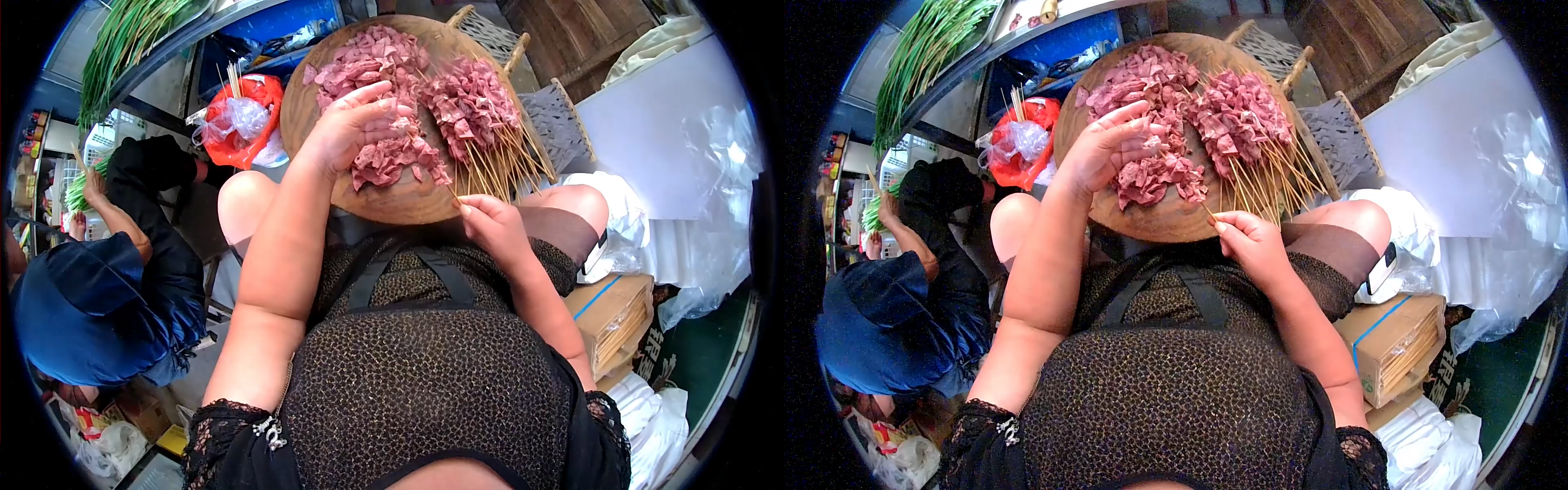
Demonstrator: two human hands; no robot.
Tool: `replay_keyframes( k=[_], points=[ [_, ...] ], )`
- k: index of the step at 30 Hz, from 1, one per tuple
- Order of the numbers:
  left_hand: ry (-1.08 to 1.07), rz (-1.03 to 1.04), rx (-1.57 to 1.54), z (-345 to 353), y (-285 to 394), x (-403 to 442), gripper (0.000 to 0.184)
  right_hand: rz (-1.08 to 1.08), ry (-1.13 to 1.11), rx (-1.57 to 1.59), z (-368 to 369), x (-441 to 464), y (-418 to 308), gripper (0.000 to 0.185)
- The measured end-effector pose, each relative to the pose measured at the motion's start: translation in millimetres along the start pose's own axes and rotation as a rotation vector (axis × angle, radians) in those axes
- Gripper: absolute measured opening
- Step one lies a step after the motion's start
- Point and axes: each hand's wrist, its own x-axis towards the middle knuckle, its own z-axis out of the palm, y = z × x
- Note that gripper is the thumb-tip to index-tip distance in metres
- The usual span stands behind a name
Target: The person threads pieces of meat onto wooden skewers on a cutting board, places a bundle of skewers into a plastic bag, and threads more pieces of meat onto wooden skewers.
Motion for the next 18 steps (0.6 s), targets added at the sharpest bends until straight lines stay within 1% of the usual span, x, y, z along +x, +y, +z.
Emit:
replay_keyframes(
  k=[4, 6, 8, 10, 11, 12, 13, 14, 16, 18],
  points=[
    [-0.027, -0.041, 0.059, -2.9, -9.5, 5.0, 0.050, 0.041, -0.002, 0.053, 4.1, 3.7, -3.5, 0.023],
    [0.121, 0.022, 0.002, -3.6, -10.3, 6.7, 0.049, 0.051, 0.015, 0.176, 4.0, 6.2, -4.6, 0.022],
    [0.187, 0.038, 0.061, -9.0, -11.1, 12.8, 0.039, 0.050, 0.049, 0.251, -1.5, 7.0, -4.2, 0.023],
    [0.166, 0.120, 0.456, -10.9, -21.4, 16.3, 0.026, -0.036, 0.114, 0.314, -0.6, 9.1, -2.5, 0.023],
    [0.158, 0.222, 0.760, -7.7, -32.1, 14.4, 0.016, -0.040, 0.109, 0.322, -6.3, 12.3, 5.0, 0.023],
    [0.009, 0.450, 1.138, -10.3, -43.9, 19.7, 0.016, -0.039, 0.111, 0.323, -5.7, 12.3, 4.0, 0.023],
    [-0.066, 0.506, 1.280, -6.3, -55.8, 18.6, 0.017, -0.059, 0.132, 0.331, -4.0, 12.1, 2.0, 0.023],
    [-0.143, 0.561, 1.420, -1.8, -69.2, 16.2, 0.018, -0.078, 0.153, 0.339, -3.1, 12.0, 1.2, 0.023],
    [-0.084, 0.561, 1.482, 14.7, -81.4, 9.7, 0.022, -0.076, 0.149, 0.345, -6.3, 13.5, 4.3, 0.023],
    [-0.087, 0.556, 1.469, 20.8, -87.9, 13.1, 0.023, -0.074, 0.147, 0.352, -6.8, 13.1, 5.9, 0.023]
  ],
)
